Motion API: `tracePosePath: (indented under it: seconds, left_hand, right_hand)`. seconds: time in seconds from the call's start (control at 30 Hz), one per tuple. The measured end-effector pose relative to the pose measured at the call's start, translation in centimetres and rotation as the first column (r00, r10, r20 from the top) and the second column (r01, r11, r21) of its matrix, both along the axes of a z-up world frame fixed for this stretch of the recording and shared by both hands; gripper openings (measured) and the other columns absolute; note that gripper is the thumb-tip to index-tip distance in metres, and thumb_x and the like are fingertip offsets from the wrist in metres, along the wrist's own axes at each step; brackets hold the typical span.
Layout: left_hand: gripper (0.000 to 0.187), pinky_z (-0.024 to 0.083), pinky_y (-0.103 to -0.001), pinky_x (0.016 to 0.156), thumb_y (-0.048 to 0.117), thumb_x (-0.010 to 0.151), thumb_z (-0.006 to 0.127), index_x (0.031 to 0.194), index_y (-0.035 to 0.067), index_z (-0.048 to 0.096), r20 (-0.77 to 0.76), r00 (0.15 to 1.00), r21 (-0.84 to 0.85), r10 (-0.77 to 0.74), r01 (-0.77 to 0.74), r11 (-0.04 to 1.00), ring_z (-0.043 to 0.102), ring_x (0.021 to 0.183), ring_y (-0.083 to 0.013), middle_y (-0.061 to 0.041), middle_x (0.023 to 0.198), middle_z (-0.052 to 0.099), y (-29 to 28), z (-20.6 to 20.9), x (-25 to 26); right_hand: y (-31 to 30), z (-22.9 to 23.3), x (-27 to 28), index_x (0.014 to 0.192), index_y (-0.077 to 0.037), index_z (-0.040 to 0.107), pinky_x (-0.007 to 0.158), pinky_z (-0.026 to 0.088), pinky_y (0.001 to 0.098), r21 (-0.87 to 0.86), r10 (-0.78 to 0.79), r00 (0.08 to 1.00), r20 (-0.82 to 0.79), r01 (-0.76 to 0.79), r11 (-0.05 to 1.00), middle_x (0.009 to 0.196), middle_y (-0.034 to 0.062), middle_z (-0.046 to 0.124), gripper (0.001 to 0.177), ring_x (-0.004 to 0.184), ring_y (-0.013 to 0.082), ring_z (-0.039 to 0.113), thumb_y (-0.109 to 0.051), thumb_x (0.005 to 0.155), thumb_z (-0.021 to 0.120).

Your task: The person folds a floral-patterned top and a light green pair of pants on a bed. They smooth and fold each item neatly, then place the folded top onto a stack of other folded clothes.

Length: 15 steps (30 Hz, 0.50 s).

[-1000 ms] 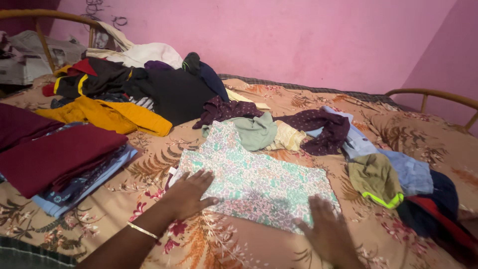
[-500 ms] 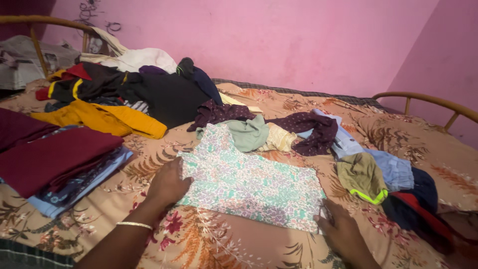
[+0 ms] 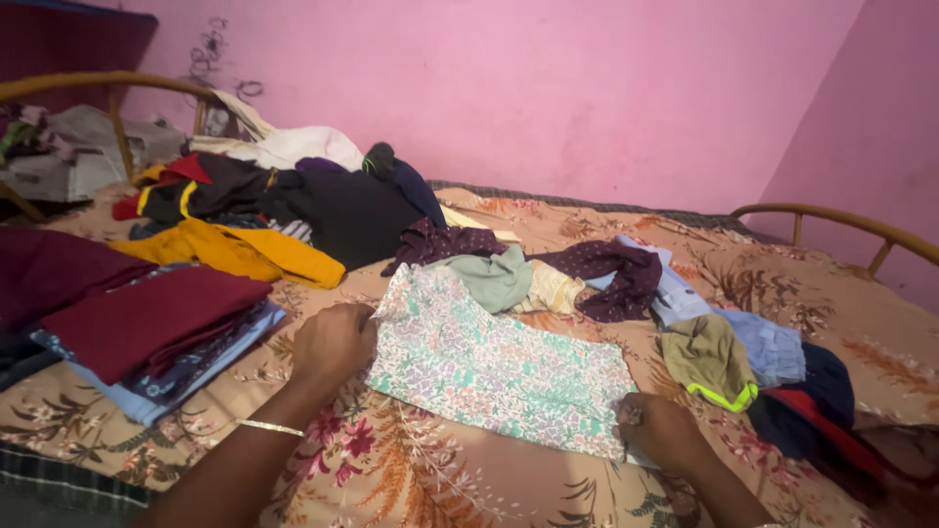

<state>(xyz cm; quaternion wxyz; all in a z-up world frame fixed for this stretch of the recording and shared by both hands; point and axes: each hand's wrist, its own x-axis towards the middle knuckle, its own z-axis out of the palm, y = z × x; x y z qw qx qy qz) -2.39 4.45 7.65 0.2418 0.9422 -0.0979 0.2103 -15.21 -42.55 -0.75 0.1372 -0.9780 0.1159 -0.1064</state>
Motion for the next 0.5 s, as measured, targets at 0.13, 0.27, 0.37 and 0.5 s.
tracePosePath:
  seconds: [0.13,0.27,0.37,0.5]
  left_hand:
    - [0.022,0.057,-0.047,0.079,0.026,0.089,0.065,0.102,0.016,0.08,0.257,0.962,-0.062,-0.094,0.114,0.992,0.073,0.086,-0.0349,-0.012,0.096,0.077,0.6,1.4,-1.1]
    - [0.022,0.058,-0.046,0.076,0.025,0.091,0.065,0.103,0.013,0.079,0.377,0.923,-0.155,-0.072,0.14,0.978,0.074,0.081,-0.0343,-0.013,0.095,0.077,1.0,2.1,-1.2]
    - [0.024,0.057,-0.047,0.076,0.025,0.094,0.064,0.106,0.008,0.076,0.374,0.927,-0.337,-0.016,0.152,0.929,0.074,0.08,-0.0358,-0.018,0.09,0.076,1.2,3.2,-0.3]
    - [0.022,0.053,-0.05,0.071,0.019,0.101,0.061,0.107,-0.002,0.066,0.5,0.865,-0.487,0.043,0.24,0.84,0.07,0.08,-0.0412,-0.025,0.089,0.071,2.1,6.7,1.3]
  right_hand:
    - [0.3,1.4,-0.1,0.09,-0.003,0.072,0.069,0.057,0.0341,0.3,0.035,0.981,0.193,-0.093,0.949,0.076,0.0098,0.077,0.019,0.07,0.0192,0.073,-0.015,0.078,0.08]
    - [1.4,5.1,-1.2,0.103,-0.005,0.071,0.068,0.056,0.0331,0.336,0.069,0.904,0.422,-0.227,0.914,0.084,0.007,0.076,0.027,0.072,0.0151,0.072,-0.011,0.077,0.077]
    - [2.8,8.9,-2.7,0.12,-0.012,0.073,0.069,0.055,0.034,0.285,-0.067,0.929,0.363,-0.043,0.958,0.089,0.0079,0.077,0.039,0.073,0.018,0.071,-0.018,0.082,0.081]
    - [4.3,15.5,-4.1,0.134,-0.008,0.068,0.062,0.055,0.0361,0.546,-0.108,0.909,0.402,-0.144,0.825,0.092,0.0138,0.078,0.046,0.073,0.0214,0.07,-0.01,0.088,0.069]
